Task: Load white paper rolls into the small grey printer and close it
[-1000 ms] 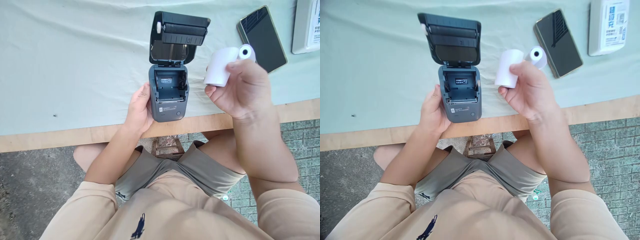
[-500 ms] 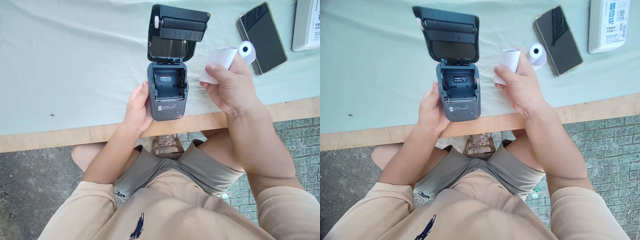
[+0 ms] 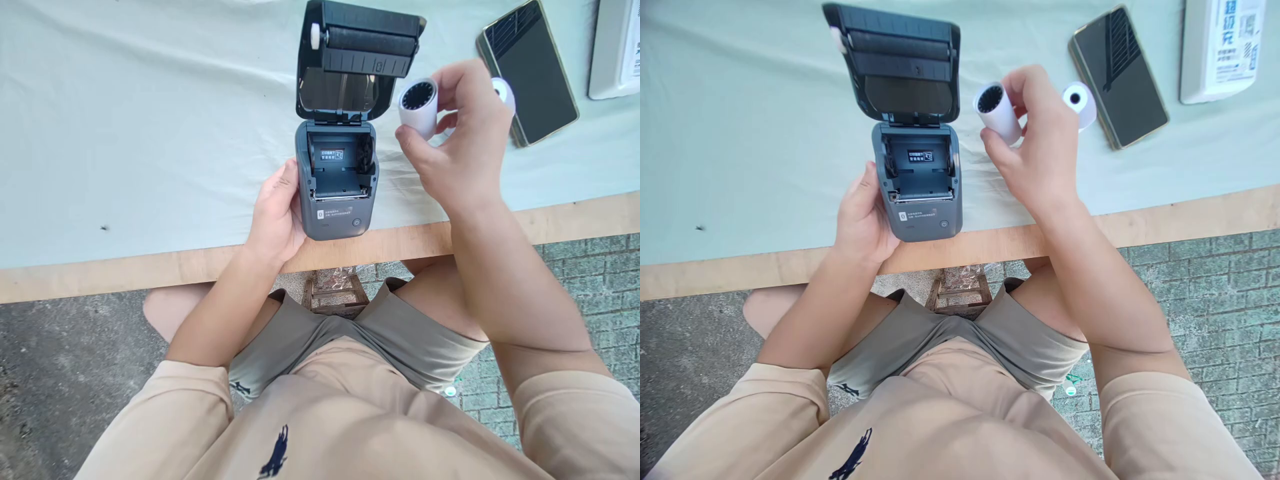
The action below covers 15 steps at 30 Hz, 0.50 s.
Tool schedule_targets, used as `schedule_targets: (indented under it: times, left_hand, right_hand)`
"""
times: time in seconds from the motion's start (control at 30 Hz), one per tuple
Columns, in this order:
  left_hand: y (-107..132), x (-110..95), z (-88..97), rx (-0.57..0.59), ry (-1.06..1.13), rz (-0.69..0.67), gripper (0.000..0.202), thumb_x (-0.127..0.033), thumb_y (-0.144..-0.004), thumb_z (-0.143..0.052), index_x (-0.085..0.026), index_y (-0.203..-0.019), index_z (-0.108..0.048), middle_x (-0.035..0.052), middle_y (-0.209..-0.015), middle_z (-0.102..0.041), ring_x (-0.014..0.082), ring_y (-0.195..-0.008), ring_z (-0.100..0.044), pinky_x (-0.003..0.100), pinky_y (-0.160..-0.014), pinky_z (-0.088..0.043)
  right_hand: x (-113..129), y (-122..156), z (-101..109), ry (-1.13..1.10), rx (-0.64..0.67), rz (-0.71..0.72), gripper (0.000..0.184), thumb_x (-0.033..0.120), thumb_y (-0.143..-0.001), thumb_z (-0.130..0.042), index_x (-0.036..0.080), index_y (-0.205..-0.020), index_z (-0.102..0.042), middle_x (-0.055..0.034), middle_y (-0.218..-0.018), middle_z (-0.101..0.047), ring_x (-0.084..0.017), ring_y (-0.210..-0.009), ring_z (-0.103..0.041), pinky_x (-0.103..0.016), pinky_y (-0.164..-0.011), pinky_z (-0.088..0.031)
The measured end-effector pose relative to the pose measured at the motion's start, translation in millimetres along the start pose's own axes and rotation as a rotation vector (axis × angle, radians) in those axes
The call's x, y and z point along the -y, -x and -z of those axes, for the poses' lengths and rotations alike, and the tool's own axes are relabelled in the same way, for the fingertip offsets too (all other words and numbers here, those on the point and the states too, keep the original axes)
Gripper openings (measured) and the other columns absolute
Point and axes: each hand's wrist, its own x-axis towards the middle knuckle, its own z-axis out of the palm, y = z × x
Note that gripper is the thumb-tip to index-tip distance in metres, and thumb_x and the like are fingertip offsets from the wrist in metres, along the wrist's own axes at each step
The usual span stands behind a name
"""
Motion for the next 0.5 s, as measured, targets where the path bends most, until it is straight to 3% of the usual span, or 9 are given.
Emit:
schedule_targets:
  times: [0.2, 0.4, 0.5]
  left_hand:
    - [-0.4, -1.6, -1.6, 0.033, 0.042, -0.016, 0.032, -0.044, -0.096, -0.046, -0.019, -0.096, -0.067, 0.0081, -0.127, -0.069, 0.0292, -0.132, -0.058, 0.047, -0.112, -0.050]
    - [-0.5, -0.5, -3.0, 0.025, 0.038, -0.014, 0.034, -0.042, -0.098, -0.041, -0.020, -0.097, -0.067, 0.0062, -0.127, -0.070, 0.0266, -0.133, -0.056, 0.045, -0.114, -0.049]
    - [0.3, -0.5, -3.4, 0.011, 0.031, -0.002, 0.033, -0.045, -0.096, -0.045, -0.022, -0.098, -0.068, 0.0050, -0.128, -0.069, 0.0272, -0.136, -0.054, 0.044, -0.114, -0.048]
  right_hand:
    - [9.0, -18.4, 5.4, 0.310, 0.025, 0.130, 0.034, 0.011, -0.073, -0.057, 0.015, -0.106, -0.058, -0.0173, -0.114, -0.056, -0.023, -0.096, -0.055, -0.035, -0.071, -0.046]
    - [19.5, -38.4, 29.1, 0.558, 0.086, 0.098, 0.042, 0.015, -0.078, -0.059, 0.015, -0.120, -0.061, -0.0117, -0.120, -0.062, -0.032, -0.111, -0.060, -0.041, -0.086, -0.044]
    - [12.4, -47.2, 36.9, 0.632, 0.112, -0.049, 0.043, 0.017, -0.080, -0.057, 0.017, -0.122, -0.062, -0.0091, -0.119, -0.064, -0.033, -0.113, -0.060, -0.043, -0.086, -0.043]
